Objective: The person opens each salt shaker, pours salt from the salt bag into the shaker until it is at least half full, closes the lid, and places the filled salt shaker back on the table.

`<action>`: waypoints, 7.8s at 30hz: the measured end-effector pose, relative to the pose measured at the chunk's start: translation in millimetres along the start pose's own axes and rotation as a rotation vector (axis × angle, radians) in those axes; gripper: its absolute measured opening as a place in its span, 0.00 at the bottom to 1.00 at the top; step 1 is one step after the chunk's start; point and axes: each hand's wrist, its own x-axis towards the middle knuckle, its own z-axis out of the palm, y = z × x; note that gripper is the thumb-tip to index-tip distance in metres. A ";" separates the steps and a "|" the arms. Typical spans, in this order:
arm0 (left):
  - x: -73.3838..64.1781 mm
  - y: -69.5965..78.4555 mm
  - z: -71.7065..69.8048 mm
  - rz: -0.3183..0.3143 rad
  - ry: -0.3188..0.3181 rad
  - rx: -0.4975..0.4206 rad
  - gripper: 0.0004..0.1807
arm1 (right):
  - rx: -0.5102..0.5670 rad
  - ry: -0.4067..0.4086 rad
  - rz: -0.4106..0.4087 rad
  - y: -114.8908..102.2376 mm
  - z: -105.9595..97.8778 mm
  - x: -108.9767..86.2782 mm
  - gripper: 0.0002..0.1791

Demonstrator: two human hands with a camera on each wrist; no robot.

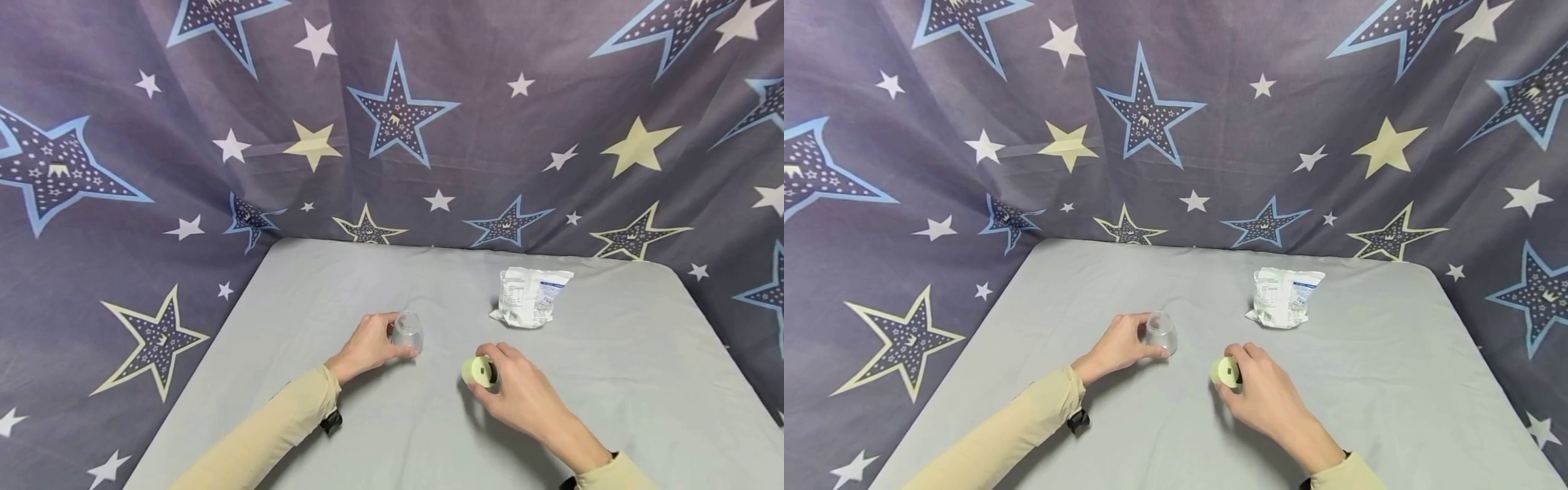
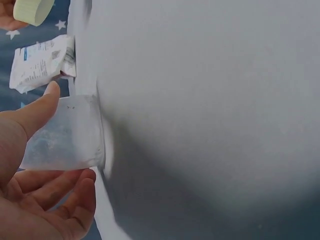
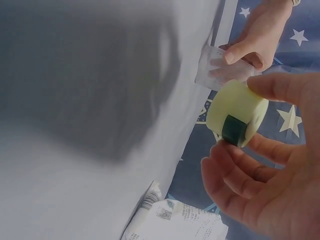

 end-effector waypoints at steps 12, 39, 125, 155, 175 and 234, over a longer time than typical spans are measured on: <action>2.6 2.2 -13.9 0.025 -0.026 0.107 0.58 | -0.011 -0.020 0.007 2.9 -1.7 -0.4 0.22; 0.1 8.6 -47.6 0.061 -0.029 0.132 0.28 | -0.045 -0.061 0.031 14.3 -0.5 -20.0 0.20; 96.4 124.1 -74.9 0.302 -0.105 0.268 0.12 | 0.127 -0.154 0.166 54.0 -31.6 -20.8 0.09; 156.3 164.6 -22.7 0.255 -0.148 0.266 0.07 | 0.095 -0.050 0.252 114.5 -55.5 0.8 0.16; 172.6 179.0 19.7 0.248 -0.223 0.322 0.13 | 0.042 -0.114 0.282 145.0 -71.6 18.7 0.21; 187.1 169.9 65.4 0.278 -0.137 0.363 0.08 | 0.088 -0.072 0.306 166.2 -50.4 51.7 0.10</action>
